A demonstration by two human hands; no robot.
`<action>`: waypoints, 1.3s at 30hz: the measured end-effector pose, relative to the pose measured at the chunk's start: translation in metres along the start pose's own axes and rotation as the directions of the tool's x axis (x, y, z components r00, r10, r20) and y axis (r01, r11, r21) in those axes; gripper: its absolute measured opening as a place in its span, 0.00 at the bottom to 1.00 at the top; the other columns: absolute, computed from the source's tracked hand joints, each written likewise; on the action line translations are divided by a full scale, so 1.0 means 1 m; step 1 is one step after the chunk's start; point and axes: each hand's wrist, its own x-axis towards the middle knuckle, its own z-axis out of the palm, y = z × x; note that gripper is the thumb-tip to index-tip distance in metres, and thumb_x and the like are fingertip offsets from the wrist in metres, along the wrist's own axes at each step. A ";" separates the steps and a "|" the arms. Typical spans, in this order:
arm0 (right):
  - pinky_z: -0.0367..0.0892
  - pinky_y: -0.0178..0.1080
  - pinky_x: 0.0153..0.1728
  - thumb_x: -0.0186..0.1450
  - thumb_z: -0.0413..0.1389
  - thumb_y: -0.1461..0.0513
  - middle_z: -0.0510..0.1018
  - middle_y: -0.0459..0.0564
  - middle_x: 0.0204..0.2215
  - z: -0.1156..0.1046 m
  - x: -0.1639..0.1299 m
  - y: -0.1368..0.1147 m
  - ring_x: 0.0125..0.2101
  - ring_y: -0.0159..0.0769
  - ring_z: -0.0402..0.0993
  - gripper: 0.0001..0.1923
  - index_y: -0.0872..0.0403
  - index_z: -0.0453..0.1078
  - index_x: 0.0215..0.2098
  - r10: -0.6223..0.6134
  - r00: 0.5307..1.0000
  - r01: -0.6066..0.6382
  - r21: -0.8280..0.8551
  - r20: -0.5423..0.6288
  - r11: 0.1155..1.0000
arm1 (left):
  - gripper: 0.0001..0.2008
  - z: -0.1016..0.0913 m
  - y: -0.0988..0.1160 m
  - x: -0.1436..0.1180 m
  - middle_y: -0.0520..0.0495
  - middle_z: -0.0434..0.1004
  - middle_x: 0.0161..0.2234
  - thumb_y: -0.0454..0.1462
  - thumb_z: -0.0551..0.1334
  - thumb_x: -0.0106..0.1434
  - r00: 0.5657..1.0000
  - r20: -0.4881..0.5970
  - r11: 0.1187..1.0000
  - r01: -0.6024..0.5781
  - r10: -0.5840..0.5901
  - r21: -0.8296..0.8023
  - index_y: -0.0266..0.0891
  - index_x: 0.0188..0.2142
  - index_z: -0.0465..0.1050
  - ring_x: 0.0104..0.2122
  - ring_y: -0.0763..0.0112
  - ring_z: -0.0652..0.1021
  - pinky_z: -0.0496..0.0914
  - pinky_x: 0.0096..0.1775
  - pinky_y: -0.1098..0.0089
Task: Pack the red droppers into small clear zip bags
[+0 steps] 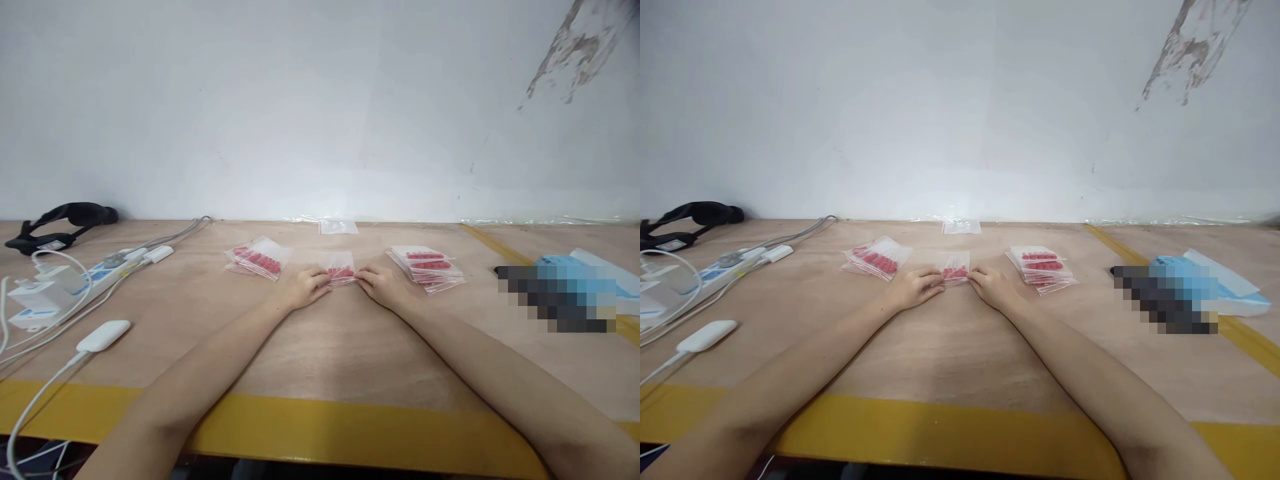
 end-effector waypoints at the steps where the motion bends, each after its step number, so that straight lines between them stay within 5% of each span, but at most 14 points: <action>1: 0.63 0.37 0.33 0.62 0.48 0.64 0.76 0.51 0.32 -0.002 0.000 -0.001 0.32 0.35 0.71 0.11 0.52 0.72 0.34 -0.013 1.000 0.013 -0.044 0.010 0.999 | 0.12 -0.001 -0.002 0.000 0.45 0.74 0.39 0.41 0.54 0.63 0.999 0.019 0.999 -0.035 0.034 0.021 0.39 0.38 0.73 0.38 0.67 0.75 0.69 0.41 0.67; 7: 0.55 0.39 0.36 0.61 0.47 0.68 0.76 0.51 0.30 -0.008 0.004 -0.002 0.33 0.35 0.69 0.11 0.54 0.72 0.32 -0.074 0.995 0.085 -0.205 0.059 0.975 | 0.14 -0.002 -0.007 0.000 0.46 0.75 0.35 0.38 0.50 0.64 0.994 0.066 0.996 -0.088 0.086 0.030 0.38 0.32 0.73 0.35 0.68 0.75 0.69 0.39 0.69; 11: 0.52 0.40 0.37 0.61 0.47 0.68 0.75 0.51 0.28 -0.008 0.006 -0.002 0.31 0.34 0.67 0.11 0.55 0.71 0.30 -0.095 0.994 0.107 -0.251 0.062 0.962 | 0.12 -0.002 -0.001 0.003 0.46 0.74 0.35 0.41 0.54 0.63 0.999 0.033 0.999 -0.043 0.042 0.022 0.38 0.37 0.72 0.34 0.68 0.75 0.69 0.37 0.70; 15: 0.51 0.40 0.37 0.63 0.47 0.64 0.75 0.50 0.29 -0.008 0.007 -0.005 0.32 0.34 0.67 0.11 0.54 0.71 0.31 -0.115 0.992 0.122 -0.252 0.045 0.960 | 0.13 0.010 0.008 0.014 0.45 0.72 0.40 0.42 0.57 0.61 0.996 -0.086 1.000 -0.025 0.024 -0.006 0.38 0.42 0.70 0.40 0.67 0.73 0.68 0.42 0.68; 22: 0.52 0.40 0.38 0.64 0.46 0.61 0.76 0.50 0.30 -0.007 0.009 -0.015 0.33 0.34 0.68 0.12 0.54 0.71 0.32 -0.101 0.994 0.104 -0.191 0.028 0.976 | 0.09 0.029 0.012 0.033 0.44 0.74 0.35 0.34 0.53 0.61 0.993 -0.070 0.995 -0.094 0.096 0.035 0.37 0.35 0.72 0.37 0.66 0.74 0.68 0.41 0.65; 39: 0.50 0.42 0.40 0.64 0.44 0.64 0.75 0.51 0.28 -0.013 0.010 -0.019 0.32 0.35 0.67 0.12 0.55 0.69 0.31 -0.094 0.996 0.094 -0.217 0.009 0.972 | 0.14 0.018 0.008 0.030 0.43 0.73 0.30 0.35 0.46 0.65 0.983 -0.091 0.983 -0.149 0.159 0.107 0.36 0.30 0.69 0.33 0.67 0.73 0.67 0.37 0.63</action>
